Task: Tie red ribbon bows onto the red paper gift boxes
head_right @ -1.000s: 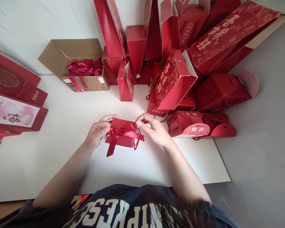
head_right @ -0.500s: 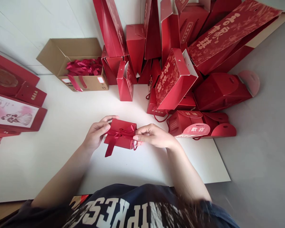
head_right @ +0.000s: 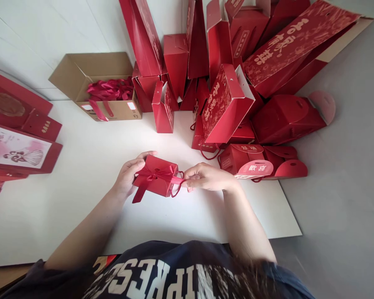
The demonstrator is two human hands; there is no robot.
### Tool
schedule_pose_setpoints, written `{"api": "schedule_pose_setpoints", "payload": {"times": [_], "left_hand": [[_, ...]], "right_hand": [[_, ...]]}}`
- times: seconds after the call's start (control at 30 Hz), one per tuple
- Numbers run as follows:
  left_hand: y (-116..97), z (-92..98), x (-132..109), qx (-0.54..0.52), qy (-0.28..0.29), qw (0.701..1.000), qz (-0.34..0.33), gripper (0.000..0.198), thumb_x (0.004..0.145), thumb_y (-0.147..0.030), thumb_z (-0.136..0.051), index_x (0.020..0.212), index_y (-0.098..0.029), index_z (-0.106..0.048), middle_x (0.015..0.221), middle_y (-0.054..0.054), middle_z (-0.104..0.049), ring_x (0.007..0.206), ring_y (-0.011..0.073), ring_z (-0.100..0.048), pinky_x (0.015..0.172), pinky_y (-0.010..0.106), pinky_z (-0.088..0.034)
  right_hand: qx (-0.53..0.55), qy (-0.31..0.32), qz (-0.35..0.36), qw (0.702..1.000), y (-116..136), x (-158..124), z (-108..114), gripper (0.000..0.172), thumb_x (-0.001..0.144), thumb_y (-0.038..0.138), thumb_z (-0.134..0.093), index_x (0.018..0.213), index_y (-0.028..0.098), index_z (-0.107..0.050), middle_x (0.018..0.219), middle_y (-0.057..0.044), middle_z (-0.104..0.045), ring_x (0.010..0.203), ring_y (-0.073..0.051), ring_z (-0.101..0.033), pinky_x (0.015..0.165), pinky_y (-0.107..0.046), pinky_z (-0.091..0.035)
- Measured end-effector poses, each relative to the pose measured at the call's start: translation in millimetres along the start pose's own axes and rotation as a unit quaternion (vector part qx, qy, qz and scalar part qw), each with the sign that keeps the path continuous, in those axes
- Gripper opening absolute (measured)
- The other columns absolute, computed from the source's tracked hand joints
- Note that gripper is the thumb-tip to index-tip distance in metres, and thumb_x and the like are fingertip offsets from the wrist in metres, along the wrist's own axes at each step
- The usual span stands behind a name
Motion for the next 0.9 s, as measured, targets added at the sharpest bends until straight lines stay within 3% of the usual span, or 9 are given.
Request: {"api": "schedule_pose_setpoints", "payload": {"times": [0.1, 0.23, 0.3, 0.47, 0.7, 0.83, 0.9], "left_hand": [[-2, -4.2, -2, -0.009, -0.014, 1.0, -0.005, 0.039, 0.088, -0.037, -0.058, 0.056, -0.016, -0.054, 0.132, 0.007, -0.058, 0.09, 0.0211, -0.06, 0.074, 0.033, -0.049], [-3, -5.8, -3, 0.015, -0.028, 0.999, -0.025, 0.05, 0.088, -0.045, -0.055, 0.049, -0.018, -0.041, 0.118, 0.007, -0.065, 0.088, 0.0222, -0.06, 0.074, 0.035, -0.048], [-4, -4.9, -3, 0.042, -0.031, 0.998, -0.038, 0.05, 0.087, -0.047, -0.056, 0.049, -0.018, -0.043, 0.11, 0.008, -0.066, 0.096, 0.0249, -0.06, 0.078, 0.036, -0.047], [-4, -2.6, -4, 0.081, -0.026, 0.995, -0.044, 0.043, 0.086, -0.044, -0.061, 0.053, -0.018, -0.055, 0.107, 0.009, -0.064, 0.102, 0.0261, -0.06, 0.081, 0.037, -0.047], [-9, -1.5, -4, 0.121, -0.025, 0.991, -0.054, 0.05, 0.085, -0.044, -0.064, 0.047, -0.017, -0.045, 0.115, 0.01, -0.062, 0.111, 0.0288, -0.057, 0.077, 0.036, -0.049], [-10, 0.8, -3, 0.148, -0.015, 0.986, -0.07, 0.049, 0.087, -0.043, -0.062, 0.047, -0.018, -0.048, 0.109, 0.009, -0.064, 0.119, 0.0301, -0.054, 0.09, 0.039, -0.047], [-10, 1.9, -3, 0.153, -0.015, 0.985, -0.073, 0.047, 0.087, -0.041, -0.062, 0.049, -0.018, -0.05, 0.116, 0.008, -0.063, 0.118, 0.0298, -0.054, 0.095, 0.041, -0.045]], "right_hand": [[-0.021, -0.021, -0.018, 0.999, -4, -7, 9, 0.032, 0.088, 0.049, -0.062, 0.084, 0.018, -0.07, 0.079, -0.002, -0.069, 0.075, -0.018, -0.061, 0.068, -0.028, -0.044], [-0.013, -0.241, 0.038, 0.97, 1, -3, 13, 0.03, 0.092, 0.049, -0.056, 0.092, 0.02, -0.066, 0.091, -0.005, -0.067, 0.088, -0.02, -0.061, 0.081, -0.033, -0.046], [0.002, -0.312, 0.09, 0.946, 9, 5, 5, 0.026, 0.094, 0.046, -0.054, 0.096, 0.022, -0.064, 0.103, -0.007, -0.065, 0.101, -0.022, -0.06, 0.09, -0.035, -0.045], [0.021, -0.284, 0.131, 0.949, 23, 23, -20, 0.017, 0.093, 0.04, -0.059, 0.091, 0.024, -0.062, 0.131, -0.008, -0.056, 0.13, -0.022, -0.046, 0.112, -0.04, -0.029], [0.099, -0.219, 0.135, 0.961, 19, 33, -27, 0.032, 0.092, 0.044, -0.06, 0.071, 0.021, -0.062, 0.138, -0.007, -0.053, 0.134, -0.023, -0.045, 0.112, -0.039, -0.032], [0.121, -0.199, 0.134, 0.963, 15, 35, -27, 0.038, 0.093, 0.045, -0.058, 0.064, 0.02, -0.061, 0.138, -0.006, -0.055, 0.132, -0.023, -0.047, 0.11, -0.038, -0.035], [0.128, -0.195, 0.135, 0.963, 14, 36, -27, 0.037, 0.092, 0.045, -0.059, 0.065, 0.02, -0.061, 0.138, -0.006, -0.055, 0.134, -0.023, -0.046, 0.11, -0.038, -0.035]]}}
Point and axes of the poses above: each hand's wrist, its own x-axis towards the middle knuckle, its own z-axis out of the back of the hand, y = z × x, the point moved 3 cm from there along x, towards the middle knuckle
